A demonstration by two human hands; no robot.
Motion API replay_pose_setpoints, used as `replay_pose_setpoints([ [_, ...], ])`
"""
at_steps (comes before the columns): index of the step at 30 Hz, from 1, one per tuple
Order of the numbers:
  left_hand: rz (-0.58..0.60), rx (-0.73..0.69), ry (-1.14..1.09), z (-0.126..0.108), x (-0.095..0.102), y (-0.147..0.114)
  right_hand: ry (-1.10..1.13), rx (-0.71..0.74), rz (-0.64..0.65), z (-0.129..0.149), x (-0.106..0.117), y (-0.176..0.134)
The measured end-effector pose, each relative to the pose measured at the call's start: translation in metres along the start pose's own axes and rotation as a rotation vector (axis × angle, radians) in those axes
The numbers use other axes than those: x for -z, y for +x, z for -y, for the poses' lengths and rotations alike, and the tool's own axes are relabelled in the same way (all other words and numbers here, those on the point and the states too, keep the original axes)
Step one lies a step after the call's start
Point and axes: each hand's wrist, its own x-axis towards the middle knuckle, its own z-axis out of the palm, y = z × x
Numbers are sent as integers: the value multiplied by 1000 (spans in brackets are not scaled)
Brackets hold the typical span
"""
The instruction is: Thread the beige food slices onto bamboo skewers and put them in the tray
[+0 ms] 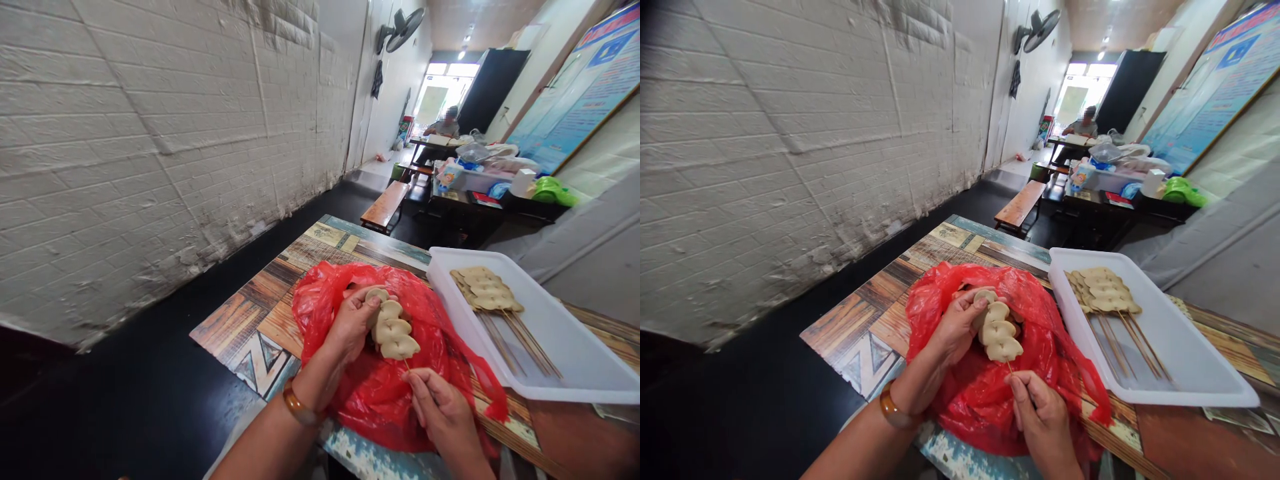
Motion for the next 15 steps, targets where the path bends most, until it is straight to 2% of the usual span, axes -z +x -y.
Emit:
replay_pose_setpoints([
  [9,34,185,104,-4,-1,5,26,100,-6,5,0,15],
  [12,10,162,117,-4,-2,7,22,124,11,4,1,15],
  [15,-34,115,126,-6,-3,7,-109,271,-51,5,4,14],
])
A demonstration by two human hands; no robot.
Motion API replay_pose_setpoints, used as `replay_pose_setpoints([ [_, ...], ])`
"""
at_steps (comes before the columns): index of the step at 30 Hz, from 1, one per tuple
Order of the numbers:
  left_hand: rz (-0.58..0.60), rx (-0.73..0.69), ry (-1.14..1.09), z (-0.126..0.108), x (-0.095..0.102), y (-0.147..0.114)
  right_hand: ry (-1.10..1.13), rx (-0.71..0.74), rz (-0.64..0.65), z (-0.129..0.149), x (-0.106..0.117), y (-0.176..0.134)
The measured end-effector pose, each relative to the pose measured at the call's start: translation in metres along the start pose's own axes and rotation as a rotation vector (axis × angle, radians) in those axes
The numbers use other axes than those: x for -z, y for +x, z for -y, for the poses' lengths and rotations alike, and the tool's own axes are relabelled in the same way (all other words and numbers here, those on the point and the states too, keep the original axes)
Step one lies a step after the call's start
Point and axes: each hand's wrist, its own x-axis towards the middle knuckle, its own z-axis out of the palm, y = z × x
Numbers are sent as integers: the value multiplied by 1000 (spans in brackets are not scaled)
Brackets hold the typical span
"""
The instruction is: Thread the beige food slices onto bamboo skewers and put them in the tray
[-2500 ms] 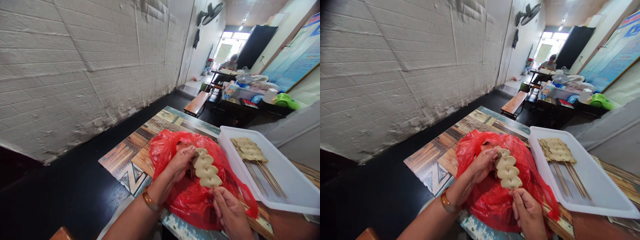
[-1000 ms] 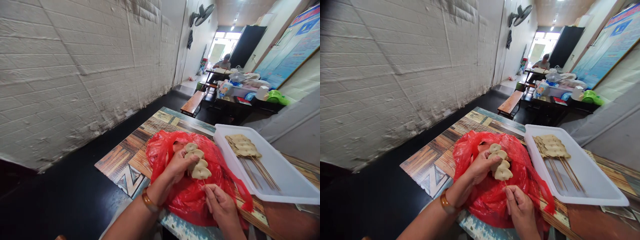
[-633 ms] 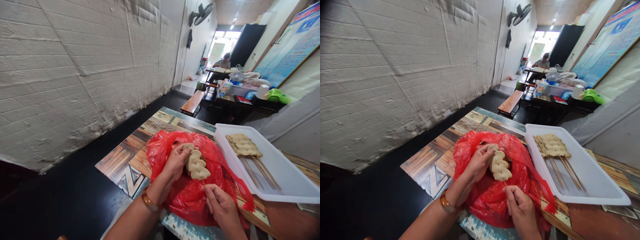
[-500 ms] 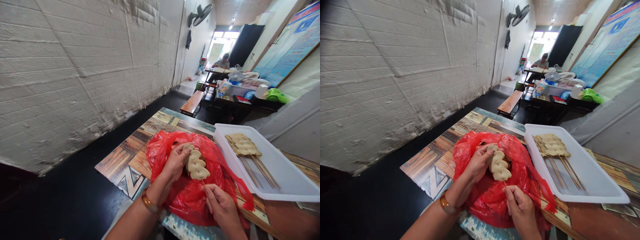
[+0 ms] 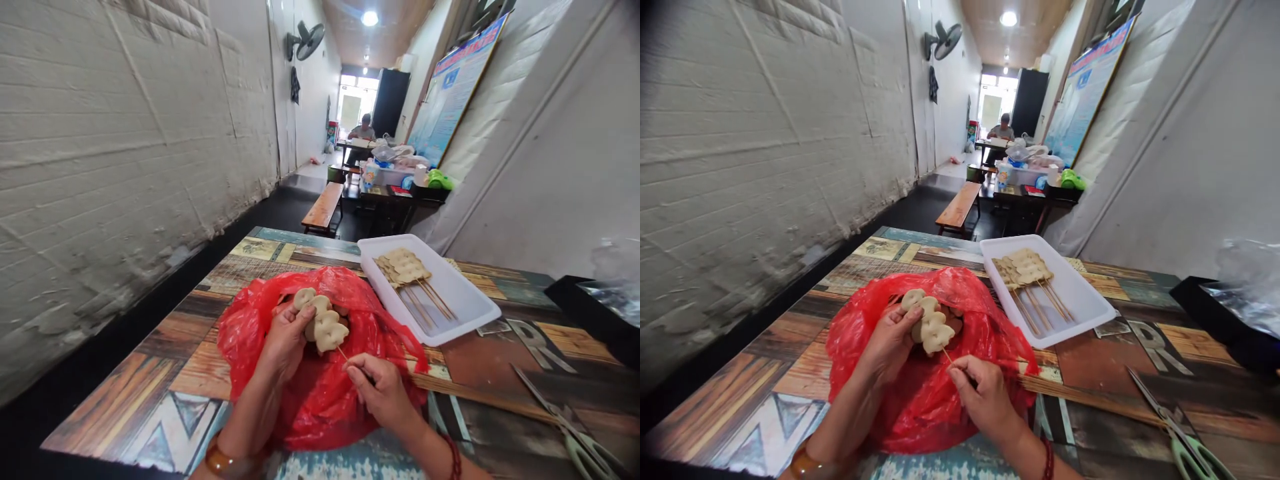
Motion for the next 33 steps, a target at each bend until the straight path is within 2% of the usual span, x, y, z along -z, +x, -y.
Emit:
replay_pose_setpoints([
  [3,-5,-28,15,-1,-1,0,-153,174,-73,1,5,1],
  [6,22,-60,66,2,-1,0,-243,279,-125,2,10,4],
  [10,80,-86,142,5,1,0,-253,349,-208,5,15,7],
  [13,175,-98,162,6,1,-1,-246,349,-289,9,22,7],
  [17,271,-19,245,6,1,-4,-264,259,-377,17,52,6],
  [21,302,21,305,5,0,-7,-310,61,-468,17,107,15],
  [24,298,26,308,5,0,-6,-323,-90,-459,2,148,35],
  [26,301,29,306,5,0,-6,-406,-160,-415,-11,168,53],
  [29,297,30,322,6,1,-5,-524,-196,-341,-30,180,81],
  [33,300,28,360,7,1,-4,-595,-198,-263,-45,171,109],
])
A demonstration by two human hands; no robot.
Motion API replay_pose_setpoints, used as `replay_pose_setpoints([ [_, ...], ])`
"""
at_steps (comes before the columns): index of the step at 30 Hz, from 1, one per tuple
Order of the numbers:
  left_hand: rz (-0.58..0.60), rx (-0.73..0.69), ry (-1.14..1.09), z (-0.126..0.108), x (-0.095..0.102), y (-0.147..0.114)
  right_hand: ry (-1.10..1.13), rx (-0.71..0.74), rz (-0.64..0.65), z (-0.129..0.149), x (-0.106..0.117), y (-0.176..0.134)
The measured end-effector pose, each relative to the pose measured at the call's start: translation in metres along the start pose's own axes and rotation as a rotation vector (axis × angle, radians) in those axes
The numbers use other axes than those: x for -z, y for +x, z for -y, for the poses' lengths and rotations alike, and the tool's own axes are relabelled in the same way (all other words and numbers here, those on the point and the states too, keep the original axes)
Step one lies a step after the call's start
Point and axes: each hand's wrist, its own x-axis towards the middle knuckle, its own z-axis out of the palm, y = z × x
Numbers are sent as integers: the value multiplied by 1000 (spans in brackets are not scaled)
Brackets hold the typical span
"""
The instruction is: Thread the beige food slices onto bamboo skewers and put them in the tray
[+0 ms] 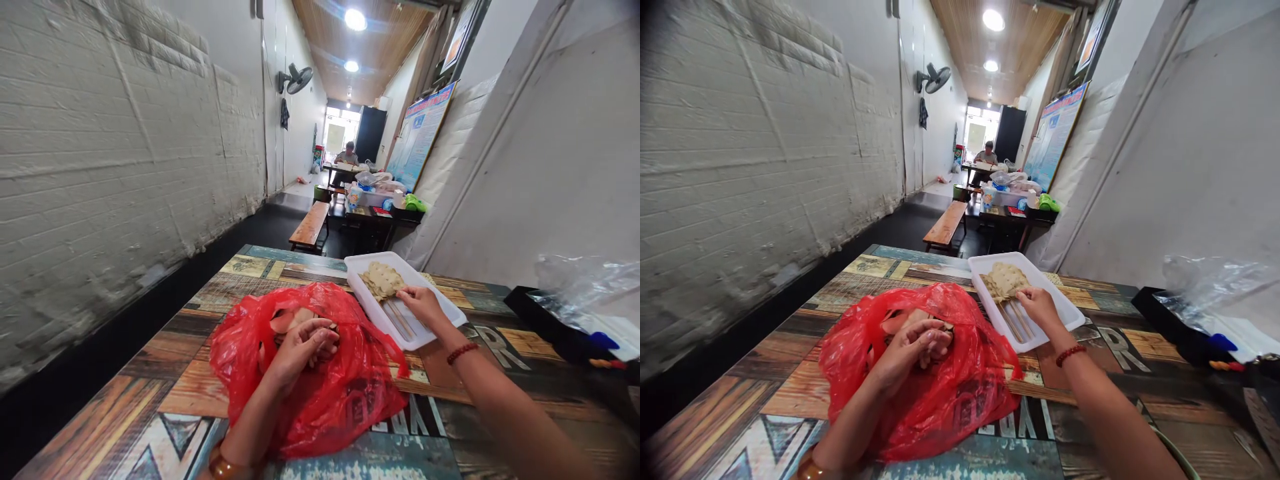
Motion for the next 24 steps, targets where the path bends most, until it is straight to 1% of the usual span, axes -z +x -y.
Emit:
replay_pose_setpoints([
  [3,-4,2,8,0,0,0,-76,-4,46,1,-13,10],
  [6,-11,-1,-7,-1,-1,-1,-157,-27,86,-2,-20,16],
  [11,-32,12,-21,-2,-2,-1,-275,-65,174,-8,-23,15],
  [15,-30,6,-36,-2,-3,-1,-289,-51,184,-6,-21,11],
  [18,-40,-5,-47,-3,-5,-3,-249,-30,116,-1,-13,7],
  [21,-38,-16,-40,-5,-7,-5,-175,-23,-23,5,2,-1],
  [24,-19,-13,-11,-5,-6,-4,-66,-23,-156,13,17,-20],
])
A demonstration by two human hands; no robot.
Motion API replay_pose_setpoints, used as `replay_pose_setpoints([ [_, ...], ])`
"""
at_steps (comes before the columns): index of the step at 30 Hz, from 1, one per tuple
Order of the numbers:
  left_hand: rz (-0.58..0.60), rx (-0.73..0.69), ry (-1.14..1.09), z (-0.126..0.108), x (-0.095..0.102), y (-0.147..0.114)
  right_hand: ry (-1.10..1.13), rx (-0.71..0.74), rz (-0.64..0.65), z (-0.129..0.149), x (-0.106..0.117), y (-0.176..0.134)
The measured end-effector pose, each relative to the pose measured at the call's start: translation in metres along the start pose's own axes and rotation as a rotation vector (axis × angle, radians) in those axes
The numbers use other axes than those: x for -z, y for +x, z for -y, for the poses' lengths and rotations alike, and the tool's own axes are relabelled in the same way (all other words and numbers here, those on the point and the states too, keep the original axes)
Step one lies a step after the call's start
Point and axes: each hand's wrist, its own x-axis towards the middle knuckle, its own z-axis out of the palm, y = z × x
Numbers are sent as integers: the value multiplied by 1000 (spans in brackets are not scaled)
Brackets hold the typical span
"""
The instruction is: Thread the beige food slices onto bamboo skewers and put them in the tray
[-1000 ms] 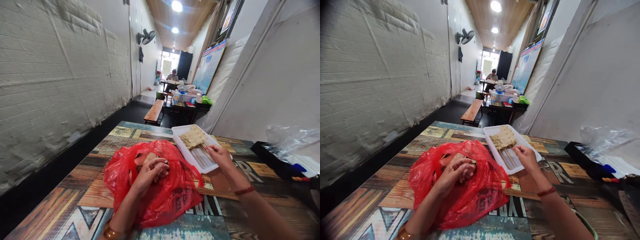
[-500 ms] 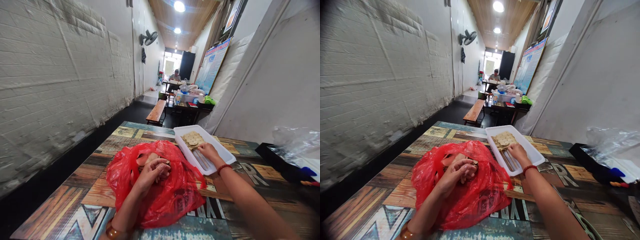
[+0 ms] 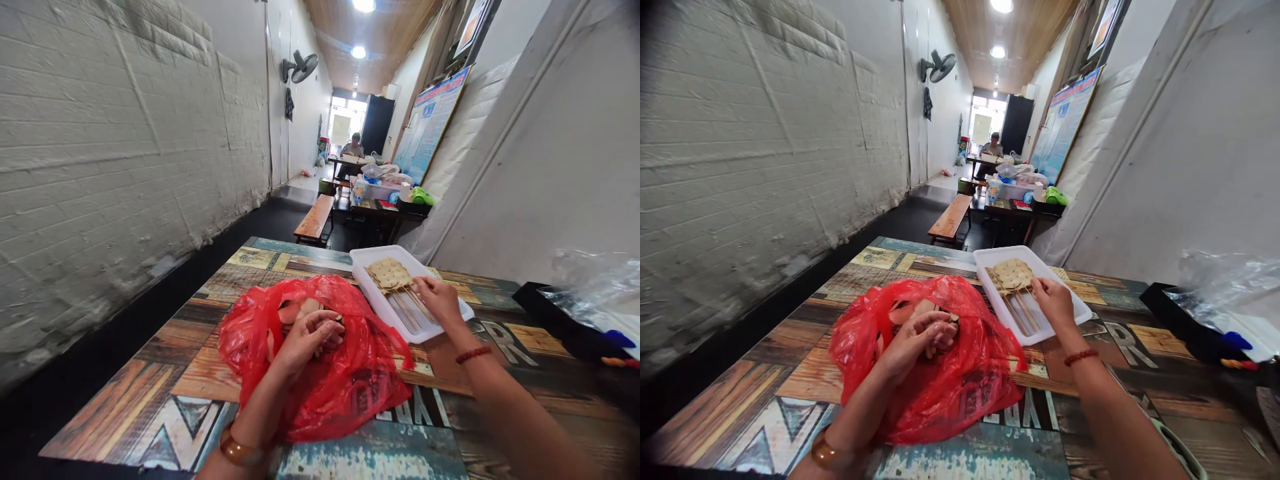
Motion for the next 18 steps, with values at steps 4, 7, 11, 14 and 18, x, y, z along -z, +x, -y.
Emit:
replay_pose_setpoints([
  [4,26,-6,15,4,4,2,126,-3,-65,11,17,-51],
  [7,56,-27,24,6,4,2,172,114,48,10,18,-99],
  [11,54,-50,38,7,-3,-2,48,320,133,-13,10,-145],
  [14,5,-79,40,8,-10,-12,-100,392,130,-38,1,-160],
  [18,6,-81,128,10,-19,-40,-157,480,102,-58,-10,-170],
])
